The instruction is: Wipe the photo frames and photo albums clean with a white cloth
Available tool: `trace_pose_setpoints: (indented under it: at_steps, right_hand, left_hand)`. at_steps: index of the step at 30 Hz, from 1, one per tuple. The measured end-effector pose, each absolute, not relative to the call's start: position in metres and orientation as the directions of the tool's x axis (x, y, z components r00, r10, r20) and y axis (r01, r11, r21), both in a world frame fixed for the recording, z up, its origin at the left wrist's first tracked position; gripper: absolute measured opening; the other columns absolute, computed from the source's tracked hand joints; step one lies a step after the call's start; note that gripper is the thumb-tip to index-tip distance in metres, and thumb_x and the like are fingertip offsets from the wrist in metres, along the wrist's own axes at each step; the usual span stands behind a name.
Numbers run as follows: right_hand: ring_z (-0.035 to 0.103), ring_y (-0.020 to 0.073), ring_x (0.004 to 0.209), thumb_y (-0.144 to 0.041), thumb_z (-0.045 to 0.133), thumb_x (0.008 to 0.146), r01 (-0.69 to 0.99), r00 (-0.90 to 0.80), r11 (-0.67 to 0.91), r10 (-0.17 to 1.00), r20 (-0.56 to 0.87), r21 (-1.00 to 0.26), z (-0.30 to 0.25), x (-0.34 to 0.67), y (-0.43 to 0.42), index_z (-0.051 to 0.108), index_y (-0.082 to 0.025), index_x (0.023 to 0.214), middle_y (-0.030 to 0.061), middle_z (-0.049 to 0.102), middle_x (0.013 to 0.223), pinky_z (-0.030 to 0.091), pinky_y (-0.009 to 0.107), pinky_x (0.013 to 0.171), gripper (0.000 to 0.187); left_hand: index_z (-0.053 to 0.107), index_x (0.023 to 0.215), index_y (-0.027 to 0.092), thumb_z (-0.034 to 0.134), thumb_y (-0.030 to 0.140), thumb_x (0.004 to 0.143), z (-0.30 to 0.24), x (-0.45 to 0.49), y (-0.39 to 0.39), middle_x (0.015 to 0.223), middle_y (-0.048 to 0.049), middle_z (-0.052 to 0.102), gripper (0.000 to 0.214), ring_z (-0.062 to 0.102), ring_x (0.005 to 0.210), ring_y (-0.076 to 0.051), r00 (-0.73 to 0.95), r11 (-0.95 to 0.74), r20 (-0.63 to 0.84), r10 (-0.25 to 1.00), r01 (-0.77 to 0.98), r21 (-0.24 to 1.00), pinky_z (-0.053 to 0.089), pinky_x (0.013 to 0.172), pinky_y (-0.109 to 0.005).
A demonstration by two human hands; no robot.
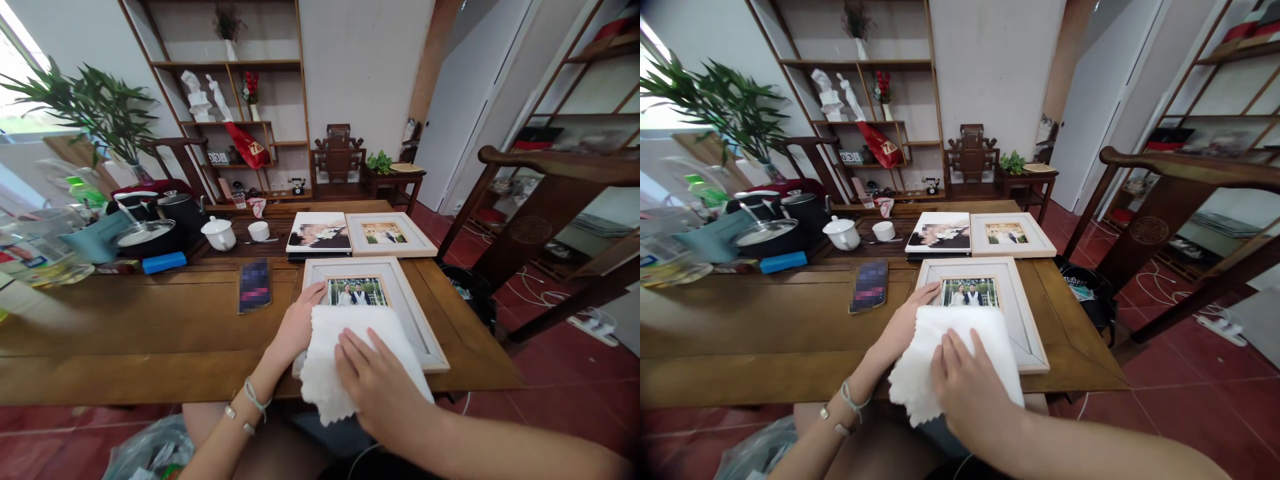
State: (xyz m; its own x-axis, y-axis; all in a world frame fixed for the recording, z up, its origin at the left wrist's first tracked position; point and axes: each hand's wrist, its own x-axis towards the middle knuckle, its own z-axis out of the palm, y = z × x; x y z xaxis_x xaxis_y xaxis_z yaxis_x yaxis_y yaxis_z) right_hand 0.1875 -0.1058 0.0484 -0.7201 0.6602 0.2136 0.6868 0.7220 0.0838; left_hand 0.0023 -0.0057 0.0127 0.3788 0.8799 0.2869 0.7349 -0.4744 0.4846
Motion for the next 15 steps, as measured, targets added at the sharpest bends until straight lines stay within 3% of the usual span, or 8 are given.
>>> trace_pose_setpoints:
  at_steps: [3, 6, 11, 15]
  right_hand:
    - [0.042, 0.0301, 0.136, -0.008, 0.053, 0.069, 0.721, -0.685, 0.691, 0.723, 0.090, -0.063, 0.053, 0.212, -0.075, 0.049, -0.003, 0.134, 0.0210, 0.051, 0.141, 0.034, 0.051, 0.111, 0.066]
    - [0.036, 0.0285, 0.139, 0.001, 0.049, 0.062, 0.763, -0.641, 0.644, 0.765, 0.067, -0.061, 0.051, 0.240, -0.036, 0.047, -0.007, 0.137, 0.0178, 0.047, 0.145, 0.028, 0.053, 0.114, 0.076]
    - [0.039, 0.0263, 0.138, 0.006, 0.046, 0.064, 0.821, -0.547, 0.570, 0.801, 0.243, -0.031, 0.050, 0.269, 0.028, 0.050, -0.010, 0.136, 0.0164, 0.049, 0.144, 0.028, 0.052, 0.113, 0.073]
    - [0.046, 0.0266, 0.133, 0.004, 0.045, 0.068, 0.822, -0.472, 0.557, 0.784, 0.403, -0.121, 0.063, 0.252, 0.063, 0.053, -0.008, 0.133, 0.0163, 0.055, 0.138, 0.035, 0.045, 0.110, 0.067]
  left_hand:
    - [0.050, 0.136, 0.015, 0.040, 0.010, 0.090, 0.011, 0.005, -0.004, 0.145, -0.0115, 0.046, 0.047, 0.044, 0.134, -0.023, 0.355, -0.446, 0.275, 0.894, 0.773, 0.451, 0.038, 0.112, -0.040]
    - [0.052, 0.133, 0.015, 0.035, 0.009, 0.092, 0.007, 0.006, -0.002, 0.144, -0.0108, 0.047, 0.045, 0.044, 0.133, -0.023, 0.349, -0.455, 0.306, 0.886, 0.783, 0.425, 0.039, 0.111, -0.041]
    - [0.051, 0.134, 0.016, 0.036, 0.009, 0.091, 0.003, 0.004, -0.001, 0.145, -0.0105, 0.047, 0.046, 0.044, 0.133, -0.023, 0.355, -0.469, 0.324, 0.877, 0.779, 0.416, 0.039, 0.111, -0.041]
    - [0.051, 0.134, 0.015, 0.036, 0.010, 0.092, 0.003, 0.003, -0.001, 0.145, -0.0107, 0.046, 0.045, 0.043, 0.134, -0.023, 0.355, -0.460, 0.307, 0.883, 0.783, 0.418, 0.039, 0.112, -0.042]
